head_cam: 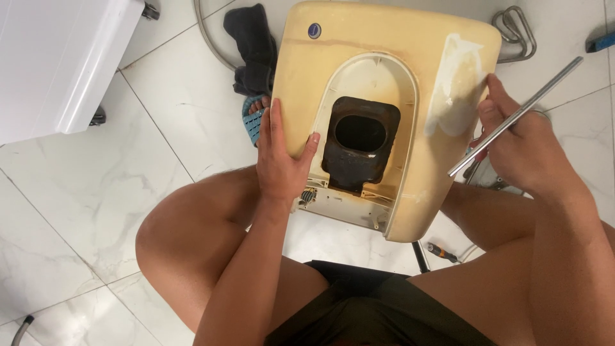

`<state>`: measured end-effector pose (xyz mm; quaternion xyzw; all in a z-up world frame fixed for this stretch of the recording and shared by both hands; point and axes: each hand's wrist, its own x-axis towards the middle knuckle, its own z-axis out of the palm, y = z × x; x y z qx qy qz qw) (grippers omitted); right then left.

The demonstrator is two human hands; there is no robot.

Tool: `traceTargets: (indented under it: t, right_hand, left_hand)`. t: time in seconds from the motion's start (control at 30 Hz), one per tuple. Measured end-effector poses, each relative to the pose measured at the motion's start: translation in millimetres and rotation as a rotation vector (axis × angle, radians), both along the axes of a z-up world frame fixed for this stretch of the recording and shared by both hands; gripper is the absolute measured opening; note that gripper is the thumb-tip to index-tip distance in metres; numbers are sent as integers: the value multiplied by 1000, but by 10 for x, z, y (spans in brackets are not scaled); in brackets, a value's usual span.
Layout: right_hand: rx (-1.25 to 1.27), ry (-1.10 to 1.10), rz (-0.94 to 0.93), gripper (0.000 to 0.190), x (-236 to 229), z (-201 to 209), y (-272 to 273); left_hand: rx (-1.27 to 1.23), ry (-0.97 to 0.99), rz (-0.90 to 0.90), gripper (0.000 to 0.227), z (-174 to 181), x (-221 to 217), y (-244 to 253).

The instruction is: Disassembling the internal components of a water heater using a T-handle wrench and a screwdriver to access the heating element.

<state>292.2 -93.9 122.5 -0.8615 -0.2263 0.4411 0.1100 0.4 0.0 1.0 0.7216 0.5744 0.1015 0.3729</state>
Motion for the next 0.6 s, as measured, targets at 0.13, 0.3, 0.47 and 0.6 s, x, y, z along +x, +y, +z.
traceTargets:
  t: [0.13,0.3,0.47,0.6]
  right_hand:
    - [15,-68,139,63,92,-206,-92]
    - [-117,-4,50,64,-124,115,148]
    - [-95,-8,103,32,-148,54,155]
    - [-94,-19,75,61,-198,42,195]
  left_hand:
    - [-6,8,14,86,-5,-5,8]
    - [-33,20,37,85,20,2,0]
    - [205,-8,-27,82,-74,-58,-21]
    - [92,17,2,85,-43,-58,-8]
